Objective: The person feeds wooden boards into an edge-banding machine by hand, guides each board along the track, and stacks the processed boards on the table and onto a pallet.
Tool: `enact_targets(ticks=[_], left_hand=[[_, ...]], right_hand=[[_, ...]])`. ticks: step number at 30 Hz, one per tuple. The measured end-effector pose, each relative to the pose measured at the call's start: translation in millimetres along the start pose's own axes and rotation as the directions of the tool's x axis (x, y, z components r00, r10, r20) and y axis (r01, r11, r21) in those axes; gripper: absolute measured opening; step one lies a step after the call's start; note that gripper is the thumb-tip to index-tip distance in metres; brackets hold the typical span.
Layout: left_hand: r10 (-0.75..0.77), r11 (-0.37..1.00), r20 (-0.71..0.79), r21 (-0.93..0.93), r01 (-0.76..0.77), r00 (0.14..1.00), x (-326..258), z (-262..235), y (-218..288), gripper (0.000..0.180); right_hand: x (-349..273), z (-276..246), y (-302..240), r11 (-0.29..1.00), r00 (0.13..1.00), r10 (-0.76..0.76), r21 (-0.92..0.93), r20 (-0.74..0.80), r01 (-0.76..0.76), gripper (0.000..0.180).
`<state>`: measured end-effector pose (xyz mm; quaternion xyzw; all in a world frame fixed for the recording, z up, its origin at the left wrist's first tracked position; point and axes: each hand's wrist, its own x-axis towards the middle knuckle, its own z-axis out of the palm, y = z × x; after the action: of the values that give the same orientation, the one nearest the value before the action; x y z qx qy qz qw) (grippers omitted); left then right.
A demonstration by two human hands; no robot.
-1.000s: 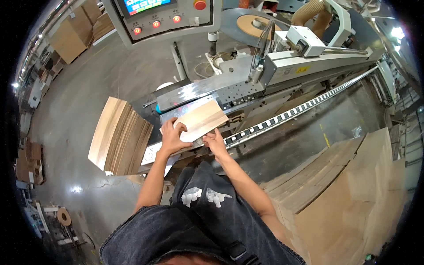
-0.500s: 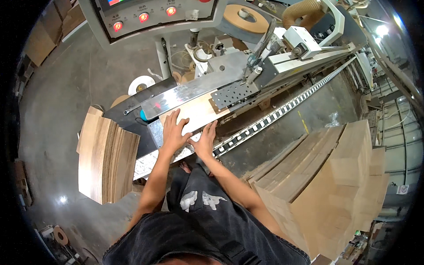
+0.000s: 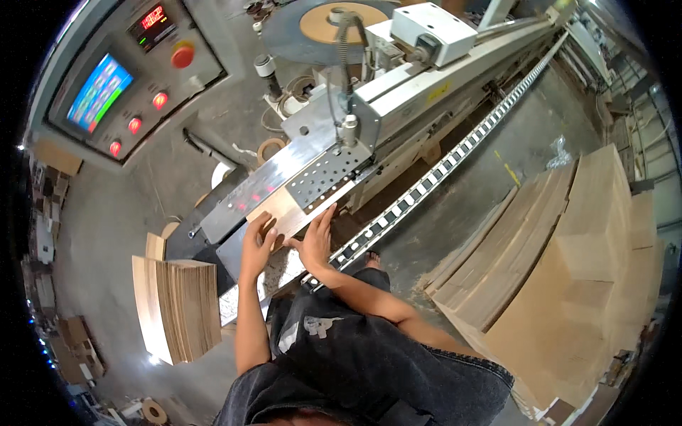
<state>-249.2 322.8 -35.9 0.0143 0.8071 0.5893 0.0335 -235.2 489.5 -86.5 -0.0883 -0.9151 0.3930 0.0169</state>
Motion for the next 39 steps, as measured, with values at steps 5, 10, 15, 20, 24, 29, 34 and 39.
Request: enact_targets(ticks=[5,10,15,20,24,29,34,39], left_hand=[[0.113,0.959,-0.240,0.279,-0.043,0.964,-32,33,48,0.032],[0.012,0.963,-0.467,0.242,0.115,0.884,-88,58,41,0.024],[0.025,0.984,-0.672,0.147,0.100,0.740,-159,75,10,0.031],[0.084,0.992,-0.743,0.122,0.011,0.664,-163,76,29,0.035],[0.279,0.912,-0.647,0.409,0.015,0.710,-146,43,66,0.039],[0.578,0.651,-0.501,0.759,0.006,0.644,-147,-57,99,0.037],[0.586,0.550,-0.563,0.804,0.224,0.583,-196,-176,130,0.038],[0.421,0.302,-0.518,0.854,0.423,0.745,-225,-280,84,0.053]], right_hand=[[39,-39,28,0.998,0.999,0.039,0.046,-0.038,-0.038,0.137],[69,-63,53,0.999,0.998,0.036,0.041,-0.053,-0.034,0.135],[95,-80,77,0.986,0.997,0.078,0.145,0.008,-0.078,0.134],[124,-93,107,0.985,0.986,0.166,0.061,-0.018,-0.165,0.143],[131,-88,128,0.955,0.960,0.278,0.115,-0.023,-0.274,0.133],[109,-88,111,0.860,0.941,0.337,0.400,0.022,-0.317,0.105],[42,-72,63,0.983,0.992,0.124,0.132,0.019,-0.125,0.103],[18,-68,48,0.996,0.999,-0.038,-0.086,-0.035,0.035,0.097]])
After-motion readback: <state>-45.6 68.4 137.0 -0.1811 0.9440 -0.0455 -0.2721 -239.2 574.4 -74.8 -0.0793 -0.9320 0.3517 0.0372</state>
